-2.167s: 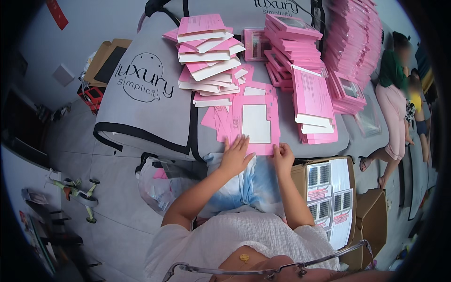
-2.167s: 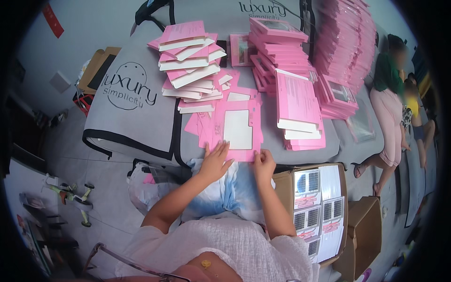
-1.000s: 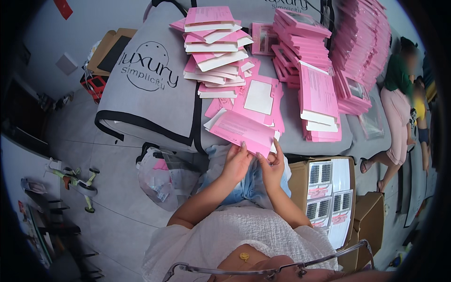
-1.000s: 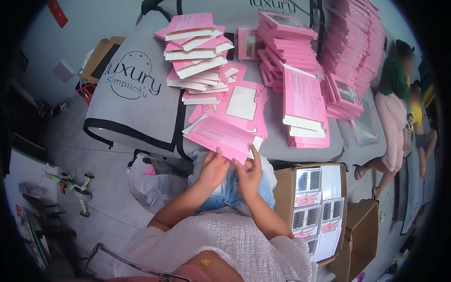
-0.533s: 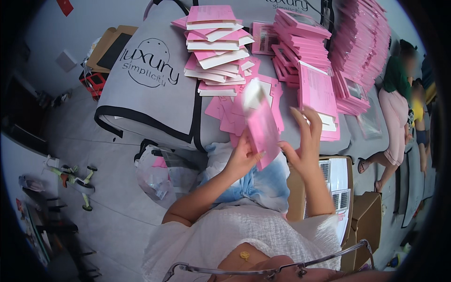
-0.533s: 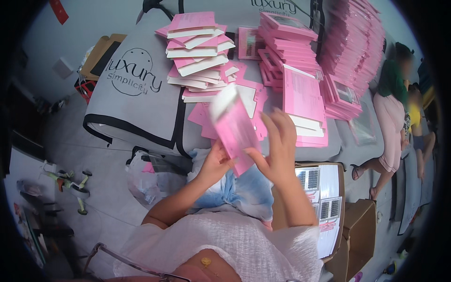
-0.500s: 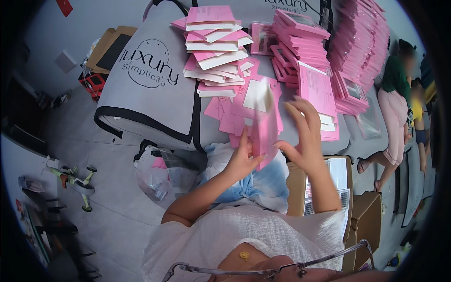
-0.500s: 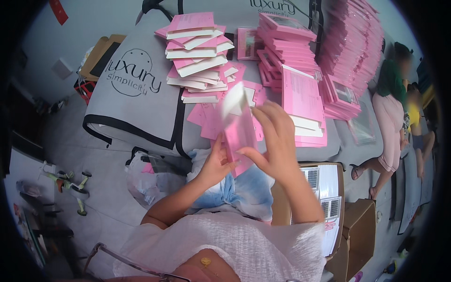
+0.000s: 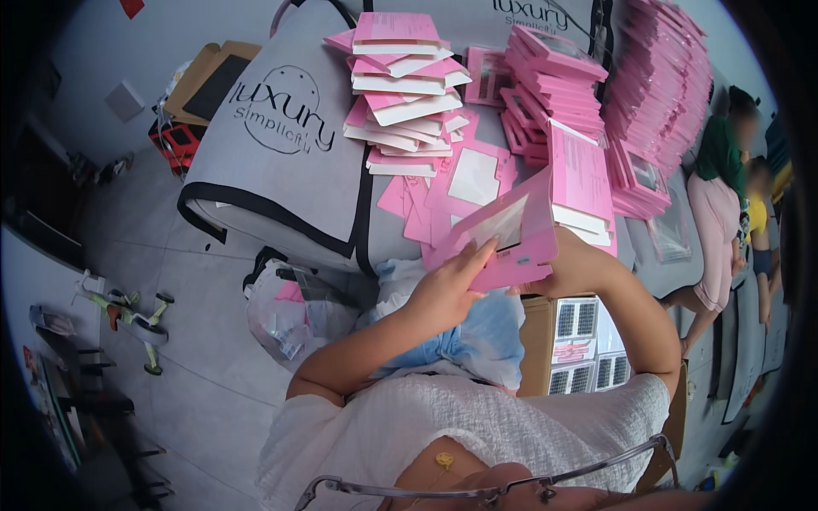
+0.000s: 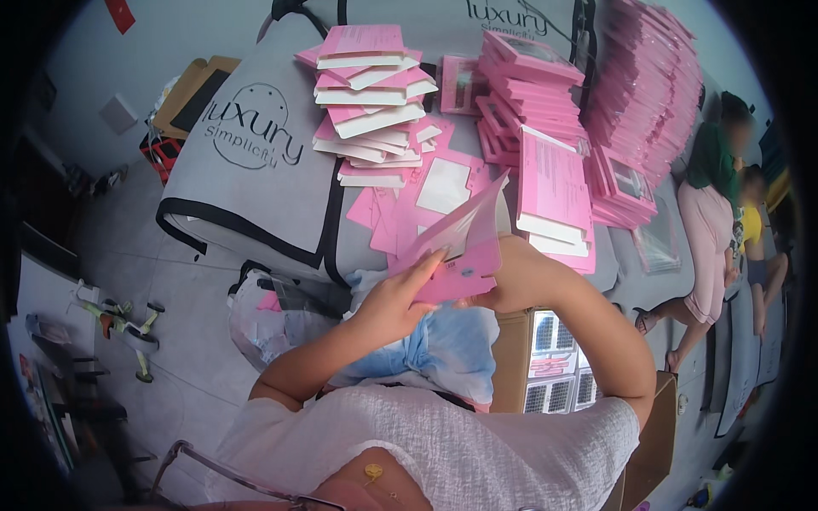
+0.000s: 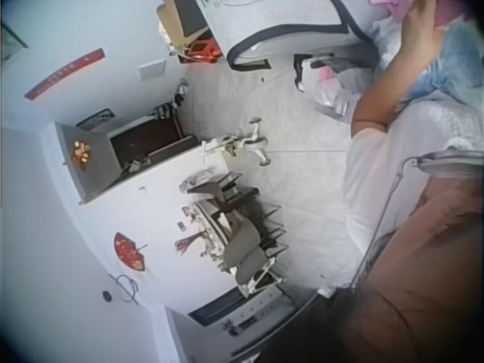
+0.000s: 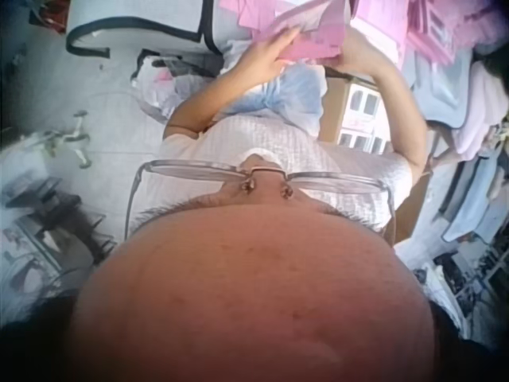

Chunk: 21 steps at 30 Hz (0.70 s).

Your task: The person inserts a white paper insert into a pink cardboard sleeve and places the completed pack on a growing stack. This process is repeated continuously with multiple identical items.

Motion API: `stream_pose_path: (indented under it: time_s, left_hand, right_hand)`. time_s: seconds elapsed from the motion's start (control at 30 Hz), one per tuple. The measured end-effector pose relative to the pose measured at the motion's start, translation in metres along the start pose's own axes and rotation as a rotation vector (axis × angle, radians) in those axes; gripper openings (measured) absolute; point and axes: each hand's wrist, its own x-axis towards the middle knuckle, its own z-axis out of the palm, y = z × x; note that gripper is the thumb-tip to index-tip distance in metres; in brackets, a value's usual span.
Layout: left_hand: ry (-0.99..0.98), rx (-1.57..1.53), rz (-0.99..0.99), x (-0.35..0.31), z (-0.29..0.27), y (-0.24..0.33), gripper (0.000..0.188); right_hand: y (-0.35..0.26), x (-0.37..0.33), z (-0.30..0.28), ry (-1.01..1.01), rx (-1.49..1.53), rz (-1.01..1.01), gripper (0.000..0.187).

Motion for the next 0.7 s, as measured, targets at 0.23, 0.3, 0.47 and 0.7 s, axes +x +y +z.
stream_pose_path:
  time_s: [0.23,0.3,0.47,0.7]
  left_hand:
    - [0.011,0.038,0.072,0.004,-0.003,0.002,0.08]
    - [0.034,0.005,-0.012,0.007,-0.003,0.005,0.076]
    - [0.167,0.303,0.307,0.013,-0.003,-0.015,0.073]
    - [-0.008,0.301,0.432,0.016,-0.016,-0.023,0.072]
  right_hand:
    - [-0.006,-0.004,-0.004,0.072,0.142,0.158,0.03]
    - [-0.008,-0.008,-0.008,0.045,0.261,0.225,0.03]
    - [-0.011,-0.012,-0.015,-0.032,0.447,0.297,0.031]
    - [-0.013,-0.016,-0.009,-0.115,0.38,0.27,0.037]
